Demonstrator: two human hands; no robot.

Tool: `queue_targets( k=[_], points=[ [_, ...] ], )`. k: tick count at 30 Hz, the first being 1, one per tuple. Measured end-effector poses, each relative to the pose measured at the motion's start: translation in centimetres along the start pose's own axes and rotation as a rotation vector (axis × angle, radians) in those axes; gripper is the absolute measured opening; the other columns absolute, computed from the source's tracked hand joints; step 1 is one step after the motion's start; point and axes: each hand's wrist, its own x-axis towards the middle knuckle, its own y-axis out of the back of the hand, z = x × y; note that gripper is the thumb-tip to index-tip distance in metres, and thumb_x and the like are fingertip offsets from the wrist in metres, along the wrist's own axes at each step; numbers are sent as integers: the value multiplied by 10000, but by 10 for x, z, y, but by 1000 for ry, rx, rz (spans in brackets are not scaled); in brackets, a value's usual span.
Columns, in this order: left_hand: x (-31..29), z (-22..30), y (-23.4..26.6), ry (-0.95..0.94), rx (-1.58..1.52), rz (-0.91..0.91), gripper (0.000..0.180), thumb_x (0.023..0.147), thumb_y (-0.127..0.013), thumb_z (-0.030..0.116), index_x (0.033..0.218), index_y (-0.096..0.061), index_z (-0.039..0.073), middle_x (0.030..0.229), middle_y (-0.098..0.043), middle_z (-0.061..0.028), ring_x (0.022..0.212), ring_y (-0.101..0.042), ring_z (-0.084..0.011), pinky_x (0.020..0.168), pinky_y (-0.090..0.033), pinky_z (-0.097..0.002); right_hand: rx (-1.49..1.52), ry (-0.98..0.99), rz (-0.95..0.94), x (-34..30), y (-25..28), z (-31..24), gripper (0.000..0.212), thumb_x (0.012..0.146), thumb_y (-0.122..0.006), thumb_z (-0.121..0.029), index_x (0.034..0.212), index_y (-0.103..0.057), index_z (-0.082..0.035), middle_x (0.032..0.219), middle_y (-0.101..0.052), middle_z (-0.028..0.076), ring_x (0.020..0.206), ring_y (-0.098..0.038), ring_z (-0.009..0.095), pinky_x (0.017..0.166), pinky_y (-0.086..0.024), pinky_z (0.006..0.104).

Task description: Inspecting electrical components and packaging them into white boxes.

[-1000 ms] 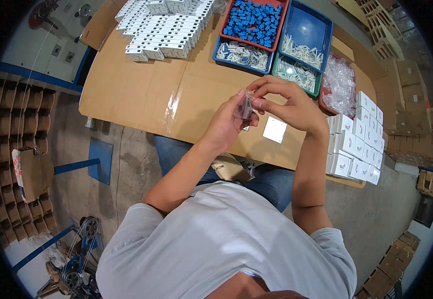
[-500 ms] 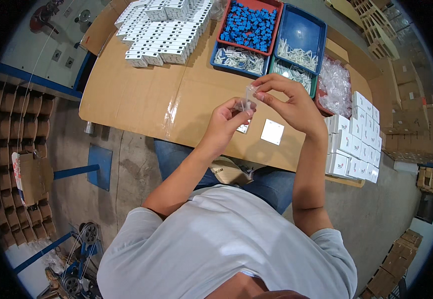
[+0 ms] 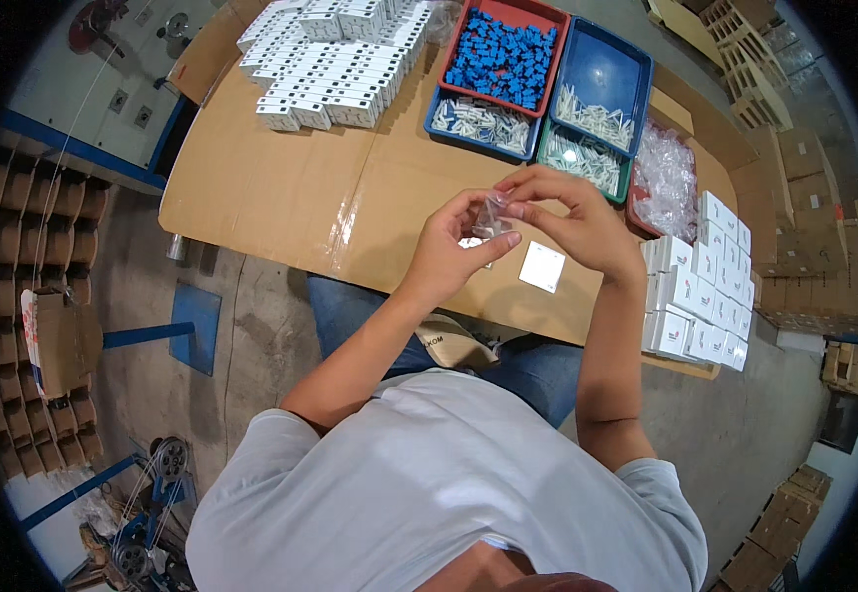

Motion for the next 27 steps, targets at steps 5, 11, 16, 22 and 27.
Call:
queue_targets(
  k=[5, 11, 16, 22, 27],
  points=[
    [-3, -15, 9, 76, 53, 29, 204, 949, -705, 50, 1136, -650, -13, 1054, -728, -93, 982, -694, -142, 871, -549, -278, -82, -33, 2, -8, -3, 13, 133, 881, -744, -108, 944, -719, 6, 1129, -695, 109, 1065, -644, 240, 923, -496, 347],
    [-11, -42, 19, 88, 0, 6, 151, 1001, -637, 83, 1119, -655, -9, 1002, -740, -78, 887, -690, -112, 772, -549, -246, -39, -101, 22, -10, -15, 36, 135, 876, -760, -99, 960, -712, -3, 1098, -706, 98, 1031, -652, 193, 912, -507, 331],
    [-17, -38, 25, 206, -44, 90, 168, 1015, -616, 103, 1136, -648, -10, 1027, -739, -94, 891, -696, -122, 738, -563, -252, -88, -346, 166, -5, -11, 89, 155, 956, -690, -132, 1006, -689, 15, 936, -719, 62, 853, -687, 155, 780, -537, 304],
    [-31, -39, 37, 295, -85, 122, 228, 1025, -614, 179, 1177, -639, 10, 1082, -737, -102, 886, -714, -153, 741, -561, -267, -182, -535, 330, 40, 1, 186, 166, 912, -640, -104, 1016, -695, 13, 869, -728, 145, 825, -726, 252, 738, -554, 355],
    [-50, -38, 50, 326, -58, 153, 241, 1023, -614, 187, 1193, -634, 17, 1091, -728, -101, 899, -710, -168, 770, -559, -282, -446, -406, 360, 88, -6, 258, 190, 865, -588, -36, 1011, -704, 0, 900, -717, 221, 882, -713, 365, 783, -556, 431]
  ],
)
